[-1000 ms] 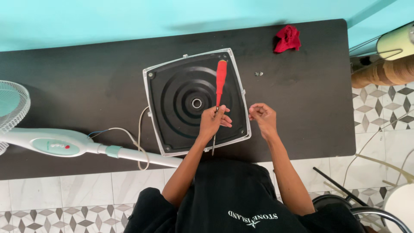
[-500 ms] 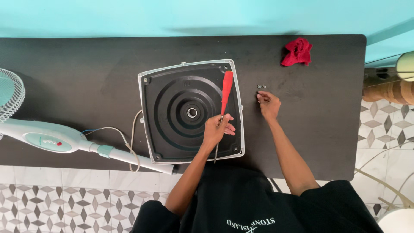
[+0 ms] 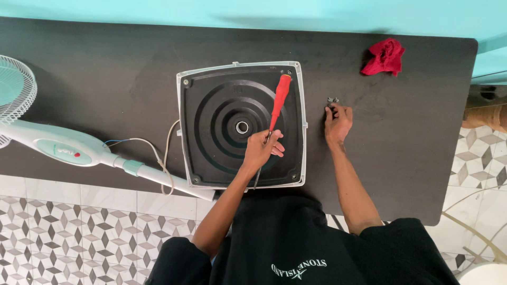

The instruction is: The person removes the fan head from the stand and places it on the table. They then flip the fan base over, use a screwdriver to remove four screws from the underside, and lift off the black base cover, leaving the components separated on the table.

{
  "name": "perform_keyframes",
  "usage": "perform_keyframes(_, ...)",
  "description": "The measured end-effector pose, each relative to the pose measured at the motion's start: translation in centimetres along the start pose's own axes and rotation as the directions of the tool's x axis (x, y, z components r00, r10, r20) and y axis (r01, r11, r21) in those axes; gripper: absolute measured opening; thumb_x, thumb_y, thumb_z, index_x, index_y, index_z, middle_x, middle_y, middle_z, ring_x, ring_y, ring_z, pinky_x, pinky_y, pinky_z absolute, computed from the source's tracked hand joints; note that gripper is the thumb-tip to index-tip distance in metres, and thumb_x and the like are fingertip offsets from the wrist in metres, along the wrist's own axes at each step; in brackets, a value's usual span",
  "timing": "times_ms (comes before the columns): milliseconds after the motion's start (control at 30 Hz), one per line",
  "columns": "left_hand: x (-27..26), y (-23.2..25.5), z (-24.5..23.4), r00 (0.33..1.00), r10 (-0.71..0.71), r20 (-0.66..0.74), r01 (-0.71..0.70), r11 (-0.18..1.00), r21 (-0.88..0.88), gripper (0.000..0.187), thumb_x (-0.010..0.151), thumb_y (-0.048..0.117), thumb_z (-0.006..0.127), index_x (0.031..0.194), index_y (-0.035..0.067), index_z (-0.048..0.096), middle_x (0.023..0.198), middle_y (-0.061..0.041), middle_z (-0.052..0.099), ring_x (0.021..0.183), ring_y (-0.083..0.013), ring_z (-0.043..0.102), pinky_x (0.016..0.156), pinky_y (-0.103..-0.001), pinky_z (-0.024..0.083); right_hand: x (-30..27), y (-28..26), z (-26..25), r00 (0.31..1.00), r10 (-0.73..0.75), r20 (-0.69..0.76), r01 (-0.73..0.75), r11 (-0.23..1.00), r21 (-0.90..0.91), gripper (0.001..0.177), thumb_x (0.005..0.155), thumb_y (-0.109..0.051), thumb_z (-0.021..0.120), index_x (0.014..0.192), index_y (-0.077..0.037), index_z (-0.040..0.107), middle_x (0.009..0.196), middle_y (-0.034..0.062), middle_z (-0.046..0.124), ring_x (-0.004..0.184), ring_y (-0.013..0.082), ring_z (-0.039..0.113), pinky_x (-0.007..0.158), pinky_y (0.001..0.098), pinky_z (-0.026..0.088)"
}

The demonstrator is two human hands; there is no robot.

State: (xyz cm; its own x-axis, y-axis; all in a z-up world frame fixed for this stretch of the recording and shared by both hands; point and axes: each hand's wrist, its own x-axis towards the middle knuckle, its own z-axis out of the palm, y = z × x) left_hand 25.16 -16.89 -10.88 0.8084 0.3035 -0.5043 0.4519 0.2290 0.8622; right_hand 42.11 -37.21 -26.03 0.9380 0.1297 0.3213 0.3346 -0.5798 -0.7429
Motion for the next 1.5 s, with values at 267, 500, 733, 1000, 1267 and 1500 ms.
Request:
perform_keyframes(267, -4.3, 0.1, -3.2, 0.987, 0.161, 0.026, -0.163, 0.979, 0.126, 0.034, 0.103, 0.030, 0.063, 0.104, -0.002, 0.075, 0.071, -0.008, 0.072, 0.060, -0.0131, 0.070, 0.057, -0.026, 0.056, -2.0, -9.3, -4.0, 0.995, 0.099, -0.015, -0.095, 0.984, 0.154, 0.015, 0.105, -0.003, 0.072, 0.120, -0.005, 0.071, 0.111, 0.0092, 0.065, 0.089, 0.0158, 0.066, 0.075, 0.0283, 0.055)
perform_keyframes(500, -7.3, -0.3, -9.7, 0.953, 0.226, 0.200, -0.269, 0.937, 0.223, 0.028, 0.101, 0.027, 0.065, 0.109, 0.002, 0.075, 0.075, -0.005, 0.072, 0.068, -0.0093, 0.069, 0.066, -0.027, 0.057, -5.2, -25.4, -2.7, 0.886, 0.005, 0.464, -0.379, 0.586, 0.716, 0.067, 0.108, -0.009, 0.059, 0.161, -0.010, 0.019, 0.124, 0.0098, 0.067, 0.082, 0.0091, 0.062, 0.061, 0.0205, 0.049)
perform_keyframes(733, -9.8, 1.2, -17.5, 0.851, 0.494, 0.179, -0.524, 0.769, 0.366, 0.024, 0.102, 0.022, 0.067, 0.112, 0.001, 0.072, 0.091, -0.011, 0.074, 0.080, -0.0189, 0.072, 0.072, -0.031, 0.057, -4.2, -35.4, 0.7, 0.929, -0.100, 0.355, -0.184, 0.709, 0.681, 0.078, 0.103, -0.001, 0.069, 0.164, -0.010, 0.019, 0.104, 0.0100, 0.069, 0.086, 0.0107, 0.069, 0.066, 0.0228, 0.055)
perform_keyframes(1000, -5.1, 3.7, -26.2, 0.729, 0.668, 0.150, -0.621, 0.553, 0.555, 0.018, 0.101, 0.017, 0.063, 0.113, 0.007, 0.072, 0.097, -0.019, 0.073, 0.085, -0.0361, 0.072, 0.073, -0.043, 0.055, 0.7, -42.6, 4.2, 0.923, -0.368, 0.114, 0.224, 0.754, 0.618, 0.076, 0.108, -0.003, 0.077, 0.162, -0.009, 0.024, 0.117, 0.0138, 0.070, 0.100, 0.0161, 0.073, 0.078, 0.0296, 0.066)
perform_keyframes(1267, 7.2, 8.4, -30.1, 0.690, 0.706, 0.156, -0.636, 0.490, 0.596, 0.013, 0.097, 0.015, 0.065, 0.109, 0.013, 0.072, 0.088, -0.012, 0.076, 0.083, -0.0360, 0.071, 0.072, -0.047, 0.053, 3.4, -47.7, 10.9, 0.751, -0.659, -0.044, 0.632, 0.699, 0.335, 0.069, 0.099, -0.014, 0.089, 0.149, -0.005, 0.042, 0.117, 0.0169, 0.072, 0.092, 0.0202, 0.076, 0.076, 0.0290, 0.066)
perform_keyframes(1500, 9.3, 8.9, -31.5, 0.720, 0.677, 0.153, -0.643, 0.568, 0.514, 0.015, 0.097, 0.010, 0.063, 0.111, 0.011, 0.069, 0.085, -0.015, 0.073, 0.082, -0.0364, 0.072, 0.070, -0.043, 0.053, 5.7, -47.9, 12.3, 0.771, -0.636, -0.023, 0.602, 0.716, 0.353, 0.072, 0.103, -0.013, 0.087, 0.153, -0.006, 0.036, 0.117, 0.0145, 0.070, 0.095, 0.0214, 0.077, 0.079, 0.0293, 0.068)
